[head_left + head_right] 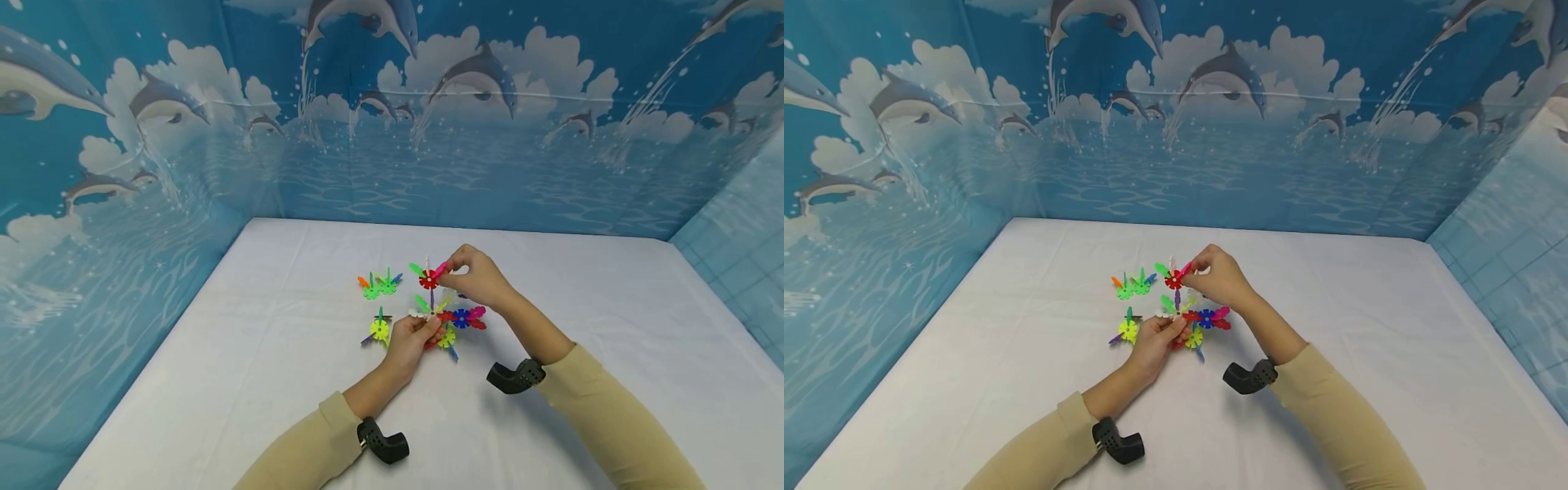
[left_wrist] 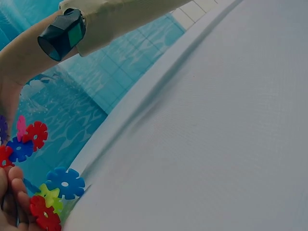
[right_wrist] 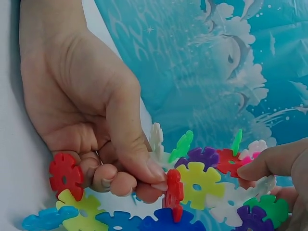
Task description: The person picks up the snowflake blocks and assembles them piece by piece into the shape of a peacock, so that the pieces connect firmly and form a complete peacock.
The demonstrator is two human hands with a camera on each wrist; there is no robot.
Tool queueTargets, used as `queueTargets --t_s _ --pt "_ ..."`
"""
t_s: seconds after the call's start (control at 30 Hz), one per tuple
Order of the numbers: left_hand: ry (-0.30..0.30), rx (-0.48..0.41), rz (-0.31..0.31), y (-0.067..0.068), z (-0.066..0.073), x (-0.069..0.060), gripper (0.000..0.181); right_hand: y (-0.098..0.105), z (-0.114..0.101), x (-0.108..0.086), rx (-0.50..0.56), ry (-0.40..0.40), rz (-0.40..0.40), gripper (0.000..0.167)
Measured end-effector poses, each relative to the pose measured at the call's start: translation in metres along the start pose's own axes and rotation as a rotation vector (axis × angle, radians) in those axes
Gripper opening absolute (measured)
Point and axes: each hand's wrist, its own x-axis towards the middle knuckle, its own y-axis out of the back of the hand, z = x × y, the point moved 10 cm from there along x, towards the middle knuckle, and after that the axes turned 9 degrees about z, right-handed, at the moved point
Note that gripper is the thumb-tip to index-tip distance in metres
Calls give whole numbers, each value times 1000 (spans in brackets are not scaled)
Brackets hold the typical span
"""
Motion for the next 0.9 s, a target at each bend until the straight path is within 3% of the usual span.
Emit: queueTargets --t_s 0.33,0.77,0.9 --pt "-17 -16 -8 0 -2 1 24 -2 -7 -2 -54 111 -50 10" --pt "-130 134 12 3 6 -1 22 -8 0 -5 57 171 -88 11" --pt "-117 127 18 3 5 -2 22 -10 0 -7 77 210 -84 11"
